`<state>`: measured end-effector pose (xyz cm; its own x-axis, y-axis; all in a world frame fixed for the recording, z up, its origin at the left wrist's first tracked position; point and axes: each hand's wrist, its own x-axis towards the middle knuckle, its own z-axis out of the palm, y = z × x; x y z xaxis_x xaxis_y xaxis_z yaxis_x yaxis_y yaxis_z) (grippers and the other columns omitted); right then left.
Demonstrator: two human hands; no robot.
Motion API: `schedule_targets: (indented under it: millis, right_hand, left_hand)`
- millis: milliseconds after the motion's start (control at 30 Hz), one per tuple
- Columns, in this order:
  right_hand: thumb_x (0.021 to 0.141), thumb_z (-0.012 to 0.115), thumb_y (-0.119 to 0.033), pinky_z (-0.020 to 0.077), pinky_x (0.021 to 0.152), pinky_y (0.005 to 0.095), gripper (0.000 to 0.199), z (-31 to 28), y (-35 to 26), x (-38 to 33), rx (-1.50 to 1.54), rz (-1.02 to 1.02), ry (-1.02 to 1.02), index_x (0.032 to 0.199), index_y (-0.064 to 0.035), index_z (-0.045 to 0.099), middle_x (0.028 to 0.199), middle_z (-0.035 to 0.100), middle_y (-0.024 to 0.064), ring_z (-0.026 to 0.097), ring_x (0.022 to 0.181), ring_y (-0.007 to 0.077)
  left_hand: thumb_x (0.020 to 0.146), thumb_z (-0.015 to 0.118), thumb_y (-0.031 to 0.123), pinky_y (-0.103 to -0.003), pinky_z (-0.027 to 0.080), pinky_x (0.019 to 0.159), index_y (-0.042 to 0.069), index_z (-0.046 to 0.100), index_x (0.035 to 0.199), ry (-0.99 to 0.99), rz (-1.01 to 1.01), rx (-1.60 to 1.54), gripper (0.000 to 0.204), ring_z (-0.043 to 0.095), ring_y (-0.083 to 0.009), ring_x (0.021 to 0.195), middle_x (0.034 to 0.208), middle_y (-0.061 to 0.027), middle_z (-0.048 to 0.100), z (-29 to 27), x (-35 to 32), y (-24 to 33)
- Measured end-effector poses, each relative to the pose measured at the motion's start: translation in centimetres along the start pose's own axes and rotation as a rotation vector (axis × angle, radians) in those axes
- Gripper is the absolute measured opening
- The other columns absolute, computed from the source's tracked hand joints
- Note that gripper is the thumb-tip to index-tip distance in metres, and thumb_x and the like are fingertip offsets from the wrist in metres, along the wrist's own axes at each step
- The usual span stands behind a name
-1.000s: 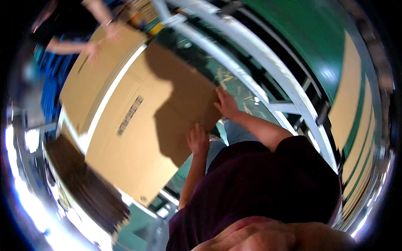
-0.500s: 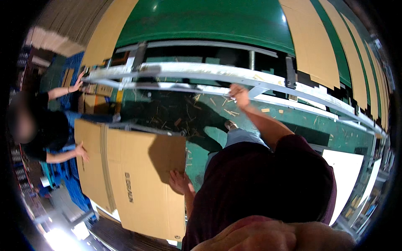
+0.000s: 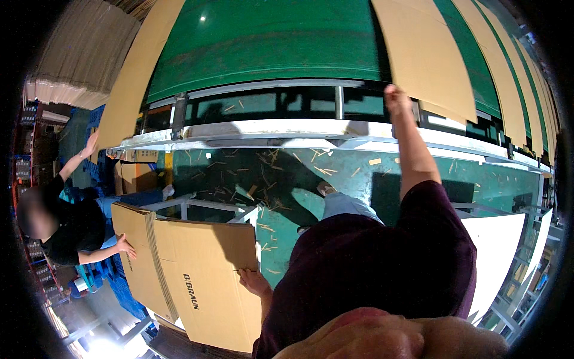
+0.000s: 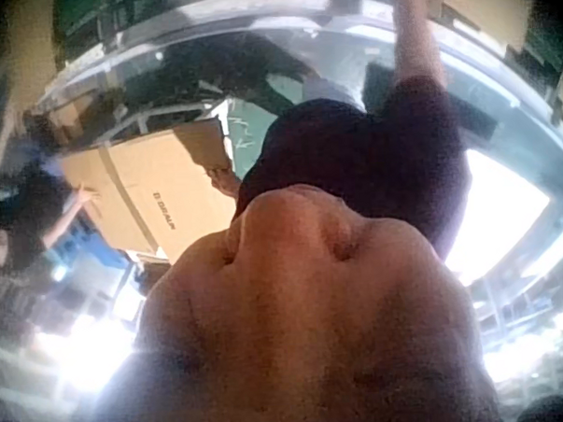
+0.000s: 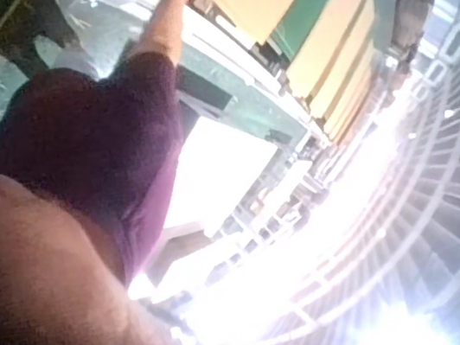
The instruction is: The person folds flat cardboard sheets labeled 'B. BRAUN' on a conveyor belt. They repeatedly pick up sheets, fold them along pre-scored lines, and place them onto a stack. Another person is visible in the background handling similar cardboard sheets.
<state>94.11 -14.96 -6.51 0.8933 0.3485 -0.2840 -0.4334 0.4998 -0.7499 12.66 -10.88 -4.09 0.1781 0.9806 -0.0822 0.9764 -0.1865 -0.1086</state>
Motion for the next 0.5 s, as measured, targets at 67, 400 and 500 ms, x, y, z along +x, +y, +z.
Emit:
schedule_targets:
  millis: [67, 400, 500]
  right_hand:
    - [0.090, 0.053, -0.030, 0.0499, 0.069, 0.0328, 0.031, 7.0, 5.3, -5.2, 0.033, -0.030, -0.385, 0.076, -0.0033, 0.059, 0.074, 0.060, 0.0105, 0.058, 0.067, 0.0195]
    - [0.067, 0.063, -0.006, 0.0441, 0.092, 0.0411, 0.055, 9.2, 6.8, -22.5, -1.764, -0.663, -0.381, 0.121, -0.0085, 0.052, 0.116, 0.056, 0.0163, 0.050, 0.112, 0.0361]
    - [0.068, 0.067, -0.006, 0.0122, 0.112, 0.0508, 0.086, 3.5, 4.8, -22.0, -2.498, -0.550, -0.331, 0.143, -0.0142, 0.025, 0.150, 0.019, 0.0130, 0.013, 0.140, 0.0346]
  left_hand:
    - [0.078, 0.059, 0.024, -0.044, 0.033, 0.101, -0.005, 0.058, 0.105, 0.024, -0.003, -0.088, 0.040, 0.041, -0.0358, 0.119, 0.129, -0.0209, 0.047, 0.7, 0.1, -0.1]
    - [0.080, 0.060, 0.031, -0.046, 0.033, 0.100, 0.000, 0.056, 0.111, 0.207, 0.218, 0.057, 0.044, 0.044, -0.0353, 0.114, 0.132, -0.0172, 0.046, 4.2, -1.6, -3.5]
    - [0.079, 0.061, 0.029, -0.046, 0.035, 0.098, 0.000, 0.057, 0.110, 0.278, 0.204, -0.027, 0.043, 0.046, -0.0349, 0.110, 0.131, -0.0168, 0.046, -0.8, -0.6, 0.1]
